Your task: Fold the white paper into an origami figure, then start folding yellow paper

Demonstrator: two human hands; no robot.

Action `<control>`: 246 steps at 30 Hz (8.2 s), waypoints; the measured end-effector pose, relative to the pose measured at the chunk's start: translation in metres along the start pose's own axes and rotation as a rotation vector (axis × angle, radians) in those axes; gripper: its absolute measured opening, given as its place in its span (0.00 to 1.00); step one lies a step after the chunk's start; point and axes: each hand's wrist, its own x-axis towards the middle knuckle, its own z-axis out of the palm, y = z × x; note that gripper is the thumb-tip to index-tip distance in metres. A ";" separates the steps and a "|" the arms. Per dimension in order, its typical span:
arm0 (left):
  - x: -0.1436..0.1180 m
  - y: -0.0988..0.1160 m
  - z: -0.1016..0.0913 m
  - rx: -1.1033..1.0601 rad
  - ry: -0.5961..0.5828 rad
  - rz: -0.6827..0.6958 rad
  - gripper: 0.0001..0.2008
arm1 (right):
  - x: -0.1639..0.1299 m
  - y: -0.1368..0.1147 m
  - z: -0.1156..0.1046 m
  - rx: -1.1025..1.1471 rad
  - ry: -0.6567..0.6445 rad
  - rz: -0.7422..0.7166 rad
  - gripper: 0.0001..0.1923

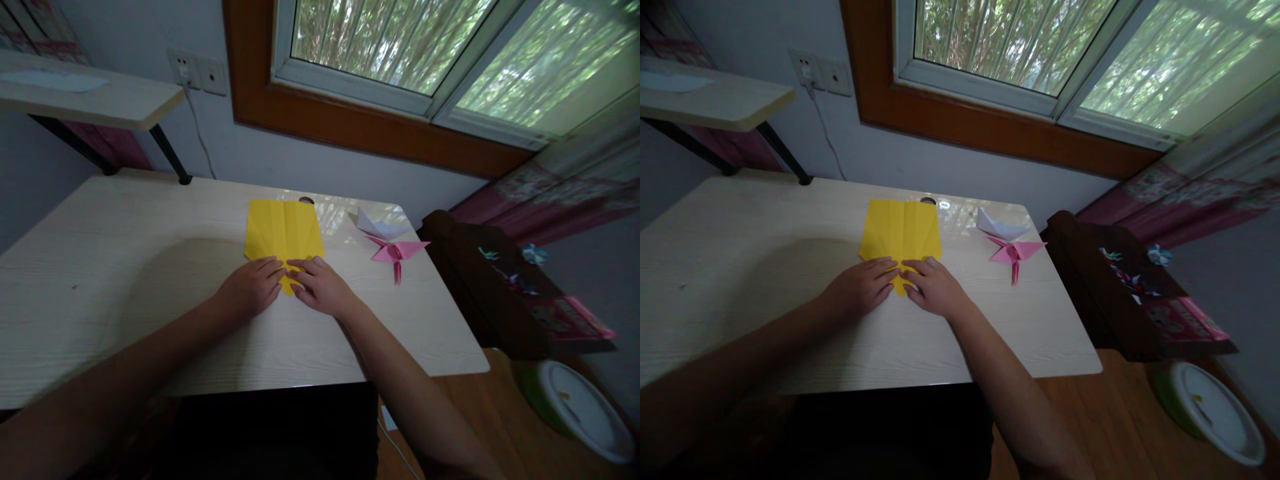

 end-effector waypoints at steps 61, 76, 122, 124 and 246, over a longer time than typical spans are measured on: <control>-0.022 0.005 -0.013 -0.039 -0.014 0.231 0.16 | 0.002 -0.001 -0.001 0.011 -0.038 0.000 0.12; -0.025 0.000 -0.016 -0.029 -0.024 0.163 0.15 | 0.002 -0.001 -0.002 0.010 -0.042 -0.003 0.12; -0.029 -0.144 -0.027 -0.358 0.514 -0.690 0.12 | 0.014 -0.009 0.009 -0.047 -0.028 -0.010 0.14; -0.013 -0.166 -0.032 -0.550 0.694 -0.801 0.10 | 0.020 -0.012 0.014 -0.054 -0.025 -0.012 0.14; -0.058 -0.113 -0.024 -0.153 -0.206 0.028 0.24 | 0.061 -0.017 0.023 0.045 0.141 0.169 0.19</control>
